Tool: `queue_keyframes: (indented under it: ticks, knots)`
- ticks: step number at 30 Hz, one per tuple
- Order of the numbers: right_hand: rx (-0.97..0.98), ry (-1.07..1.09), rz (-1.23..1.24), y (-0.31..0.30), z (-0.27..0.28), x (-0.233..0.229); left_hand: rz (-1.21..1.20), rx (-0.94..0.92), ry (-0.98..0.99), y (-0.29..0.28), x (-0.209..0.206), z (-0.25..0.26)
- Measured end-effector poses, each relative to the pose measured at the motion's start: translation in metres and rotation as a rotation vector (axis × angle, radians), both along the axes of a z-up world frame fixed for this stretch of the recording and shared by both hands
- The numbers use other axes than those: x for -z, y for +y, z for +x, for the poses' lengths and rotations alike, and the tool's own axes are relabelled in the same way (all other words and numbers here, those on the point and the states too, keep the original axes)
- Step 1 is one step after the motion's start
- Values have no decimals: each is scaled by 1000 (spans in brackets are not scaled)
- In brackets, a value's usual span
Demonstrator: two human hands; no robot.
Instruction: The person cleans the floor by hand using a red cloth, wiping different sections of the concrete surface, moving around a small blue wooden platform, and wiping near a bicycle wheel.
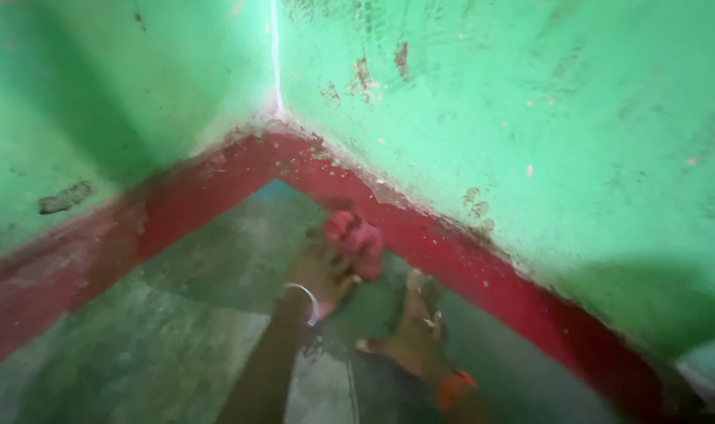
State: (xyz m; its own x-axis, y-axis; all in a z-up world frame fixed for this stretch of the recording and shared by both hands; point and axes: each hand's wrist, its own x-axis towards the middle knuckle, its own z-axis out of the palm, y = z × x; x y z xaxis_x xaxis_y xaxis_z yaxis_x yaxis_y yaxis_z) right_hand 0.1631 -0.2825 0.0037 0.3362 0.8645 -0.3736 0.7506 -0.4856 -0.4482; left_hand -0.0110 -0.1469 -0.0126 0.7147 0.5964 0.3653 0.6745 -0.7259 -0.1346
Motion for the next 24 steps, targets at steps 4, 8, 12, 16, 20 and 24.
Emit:
queue_keyframes:
  ticks: [4,8,12,16,20,24]
  knots:
    - [130,154,326,-79,73,5,-344,103,-85,-75,-14,38]
    - [145,153,374,-135,98,-12,-453,237,-76,-167,-23,86]
    - [161,504,226,-167,93,-18,-511,306,-191,-232,-29,93]
    - [182,499,271,-191,87,-10,-680,254,-181,-267,-31,70]
    - [231,795,224,-188,71,-27,-796,173,-396,-286,-9,61]
    - [181,1144,165,-176,41,-97,-1275,165,-1528,-238,10,49]
